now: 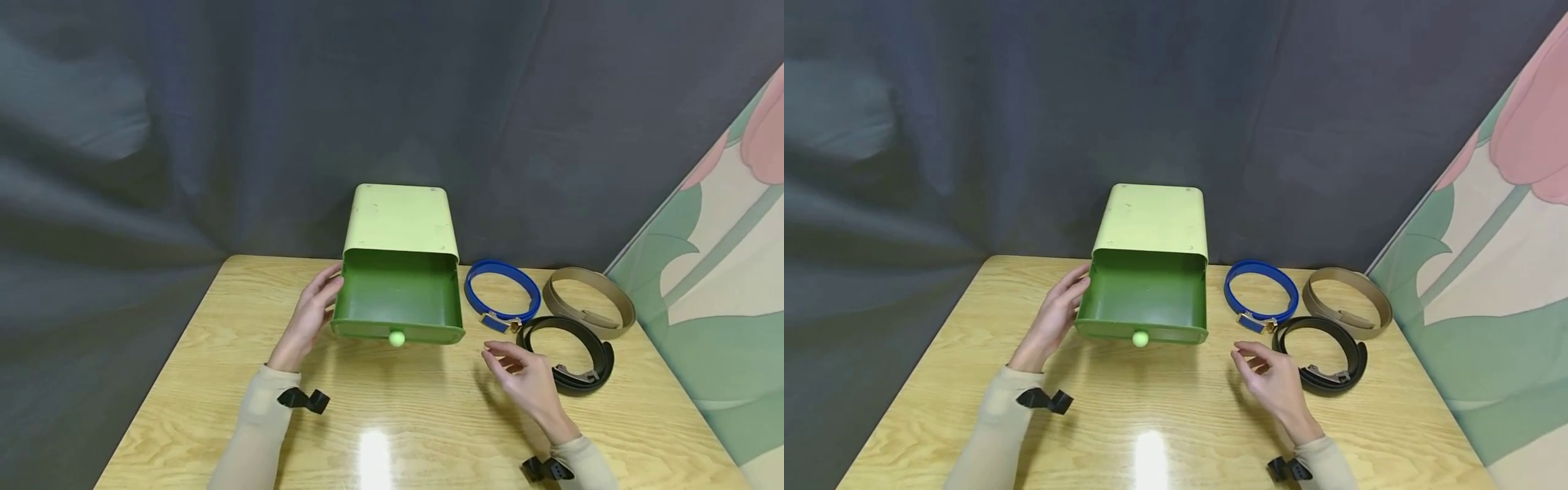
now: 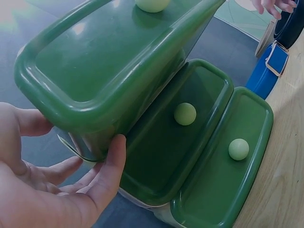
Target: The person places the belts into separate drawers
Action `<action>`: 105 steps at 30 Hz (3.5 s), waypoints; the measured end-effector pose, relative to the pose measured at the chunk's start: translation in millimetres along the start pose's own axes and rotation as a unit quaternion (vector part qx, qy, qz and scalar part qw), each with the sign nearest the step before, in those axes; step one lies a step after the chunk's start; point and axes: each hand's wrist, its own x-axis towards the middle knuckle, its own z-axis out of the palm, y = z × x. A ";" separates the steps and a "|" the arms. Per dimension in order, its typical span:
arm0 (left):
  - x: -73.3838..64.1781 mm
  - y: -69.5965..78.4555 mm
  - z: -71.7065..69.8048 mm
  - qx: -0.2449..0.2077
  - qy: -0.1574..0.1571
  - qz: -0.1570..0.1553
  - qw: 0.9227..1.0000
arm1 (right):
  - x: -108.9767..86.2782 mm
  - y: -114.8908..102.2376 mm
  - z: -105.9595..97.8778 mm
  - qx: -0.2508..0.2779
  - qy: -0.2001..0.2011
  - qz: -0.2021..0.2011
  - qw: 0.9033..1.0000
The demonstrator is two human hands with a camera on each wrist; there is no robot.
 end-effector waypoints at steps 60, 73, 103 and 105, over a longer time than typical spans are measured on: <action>-0.1 1.5 -3.3 0.010 -0.027 0.004 1.000 | -17.3 50.4 -96.4 -0.171 -0.173 0.199 0.949; 0.1 2.3 -3.3 0.016 -0.025 0.003 1.000 | -22.2 60.0 -91.9 -0.202 -0.162 0.153 0.954; -0.2 1.9 -3.5 0.018 -0.021 0.000 1.000 | -29.3 54.3 -95.3 -0.213 -0.131 0.121 0.961; -0.4 1.9 -3.1 0.019 -0.019 -0.003 1.000 | -30.4 50.5 -96.5 -0.209 -0.129 0.128 0.961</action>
